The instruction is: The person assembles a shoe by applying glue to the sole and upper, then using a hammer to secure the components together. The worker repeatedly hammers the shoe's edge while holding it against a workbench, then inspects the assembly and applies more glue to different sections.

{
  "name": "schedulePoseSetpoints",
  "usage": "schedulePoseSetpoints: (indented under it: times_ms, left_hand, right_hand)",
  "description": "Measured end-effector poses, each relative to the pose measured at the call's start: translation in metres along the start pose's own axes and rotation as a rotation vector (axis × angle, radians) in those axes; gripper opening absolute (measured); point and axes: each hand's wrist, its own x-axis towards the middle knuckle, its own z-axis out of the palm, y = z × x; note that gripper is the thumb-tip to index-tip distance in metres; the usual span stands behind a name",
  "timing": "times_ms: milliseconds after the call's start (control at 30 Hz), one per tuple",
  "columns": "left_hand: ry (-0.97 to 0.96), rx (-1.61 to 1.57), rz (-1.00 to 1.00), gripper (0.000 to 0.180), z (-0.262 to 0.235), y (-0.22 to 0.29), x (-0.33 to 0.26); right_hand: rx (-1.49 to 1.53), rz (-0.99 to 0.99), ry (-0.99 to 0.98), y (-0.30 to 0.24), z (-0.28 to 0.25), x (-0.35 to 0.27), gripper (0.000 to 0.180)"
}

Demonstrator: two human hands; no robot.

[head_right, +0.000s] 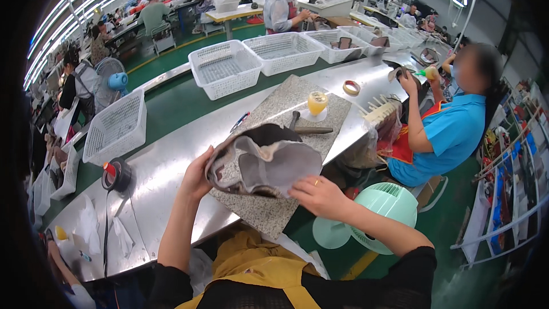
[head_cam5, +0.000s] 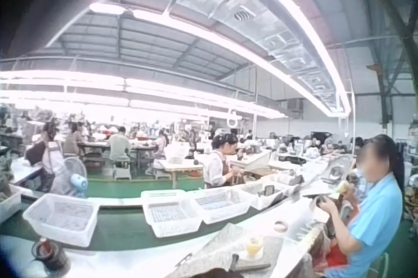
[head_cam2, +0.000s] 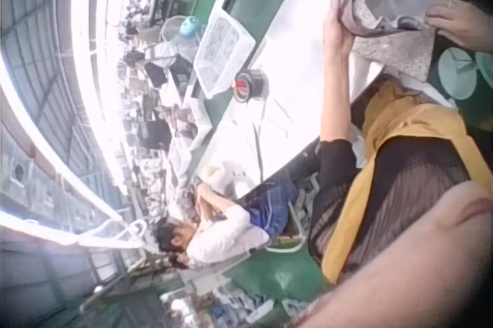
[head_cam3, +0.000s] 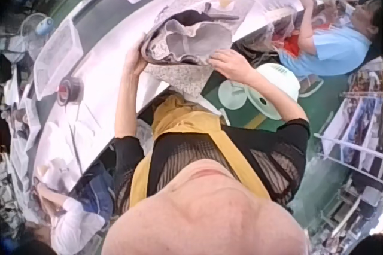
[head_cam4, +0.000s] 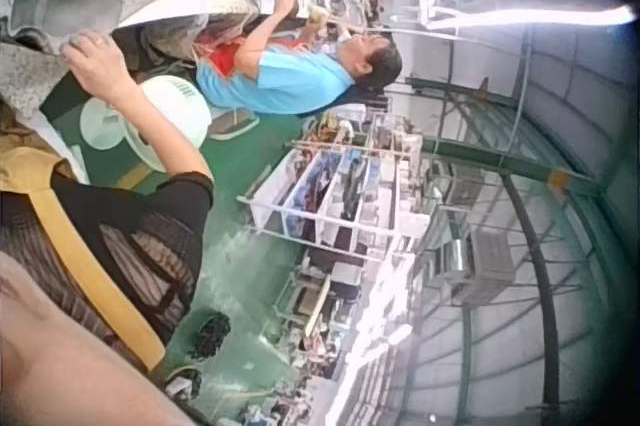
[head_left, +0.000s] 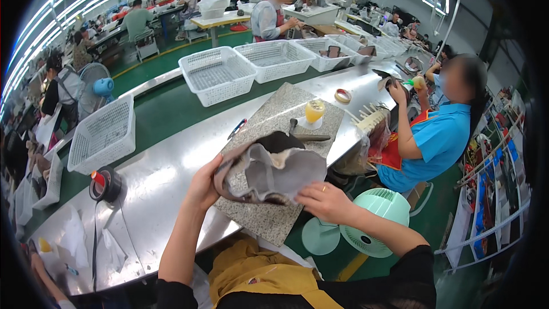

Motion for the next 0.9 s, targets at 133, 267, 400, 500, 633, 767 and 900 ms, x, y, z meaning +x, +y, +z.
schedulePoseSetpoints:
  times_ms: [133,267,400,500,633,767,900]
  left_hand:
    - [-0.186,0.256,-0.079,0.036,0.017,-0.006,-0.025]
    - [-0.543,0.652,-0.219,0.036,0.069,-0.024,-0.05]
    - [-0.723,0.715,-0.242,0.038,0.099,-0.042,-0.06]
    - [-0.752,0.729,-0.257,0.038,0.09,-0.051,-0.063]
    - [-0.801,0.927,-0.226,0.034,0.067,-0.076,-0.071]
    - [-0.824,0.772,-0.311,0.032,0.053,-0.107,-0.076]
    - [-0.684,0.851,-0.242,0.035,0.034,-0.127,-0.081]
  right_hand:
    - [0.382,0.23,0.019,-0.035,-0.08,-0.003,0.023]
    - [0.402,0.359,0.159,-0.036,-0.111,0.02,0.027]
    - [1.185,0.628,-0.385,-0.026,-0.062,-0.011,0.033]
    - [1.177,0.562,-0.512,-0.02,-0.048,-0.028,0.031]
    - [1.133,0.493,-0.524,-0.007,-0.055,-0.045,0.017]
    - [1.199,0.537,-0.534,-0.014,-0.052,-0.055,0.015]
    - [0.71,0.338,-0.628,-0.022,-0.027,-0.071,0.022]
